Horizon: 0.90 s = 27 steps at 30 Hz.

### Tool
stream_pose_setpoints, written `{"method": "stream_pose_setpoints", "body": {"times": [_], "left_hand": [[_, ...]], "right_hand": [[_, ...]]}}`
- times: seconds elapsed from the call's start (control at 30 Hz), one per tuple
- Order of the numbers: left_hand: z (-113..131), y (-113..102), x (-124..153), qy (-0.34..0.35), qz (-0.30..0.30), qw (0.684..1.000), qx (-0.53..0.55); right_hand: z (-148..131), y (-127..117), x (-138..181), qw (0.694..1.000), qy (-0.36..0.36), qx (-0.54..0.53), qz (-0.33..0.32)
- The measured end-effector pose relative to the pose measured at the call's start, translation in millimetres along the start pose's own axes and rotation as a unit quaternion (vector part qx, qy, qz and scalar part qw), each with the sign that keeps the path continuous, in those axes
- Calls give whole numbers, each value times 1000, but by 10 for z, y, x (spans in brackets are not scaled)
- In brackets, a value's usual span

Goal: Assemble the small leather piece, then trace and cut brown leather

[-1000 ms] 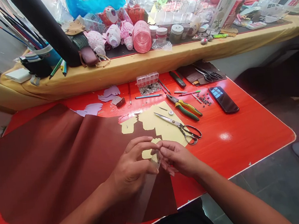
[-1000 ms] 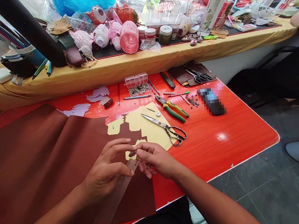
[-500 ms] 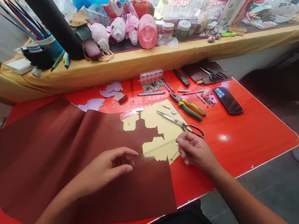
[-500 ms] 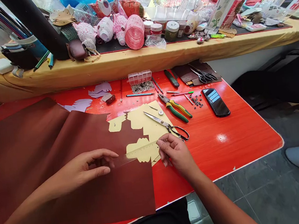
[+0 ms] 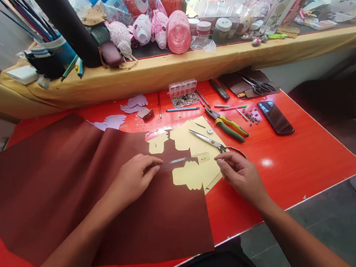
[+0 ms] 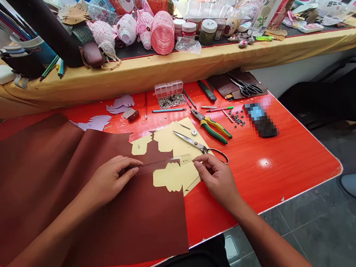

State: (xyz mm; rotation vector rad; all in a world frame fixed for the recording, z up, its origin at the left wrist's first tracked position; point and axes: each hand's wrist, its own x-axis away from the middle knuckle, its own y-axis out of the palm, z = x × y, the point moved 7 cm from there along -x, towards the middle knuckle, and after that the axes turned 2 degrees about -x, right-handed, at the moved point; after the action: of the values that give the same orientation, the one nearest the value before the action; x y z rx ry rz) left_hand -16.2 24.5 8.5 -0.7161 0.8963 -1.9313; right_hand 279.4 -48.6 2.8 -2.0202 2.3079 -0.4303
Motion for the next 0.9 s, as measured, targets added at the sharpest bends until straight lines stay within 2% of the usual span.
{"method": "stream_pose_setpoints", "body": {"times": [0.1,0.2,0.3,0.43,0.6,0.77,0.9], "left_hand": [[56,25,-109,24,21,999,-34],[163,5,-118,72,90,987,-110],[283,37,3,119,152,964,-181],[398,222,180,184,164,936,-253],[418,378,198,199,166,920,-295],[469,500,140,205,152,921,-295],[480,554,138,208,171,923,-276]], "right_hand": [[-48,139,-24,996,-45,68,-31],[-119,255,-65,982,-105,151,-43],[-178,324,-119,963,-156,218,-42],[-214,401,-186,934,-202,292,-50],[-195,505,-226,894,-245,370,-69],[-155,496,-217,883,-275,378,-40],[-136,459,-199,882,-293,370,0]]}}
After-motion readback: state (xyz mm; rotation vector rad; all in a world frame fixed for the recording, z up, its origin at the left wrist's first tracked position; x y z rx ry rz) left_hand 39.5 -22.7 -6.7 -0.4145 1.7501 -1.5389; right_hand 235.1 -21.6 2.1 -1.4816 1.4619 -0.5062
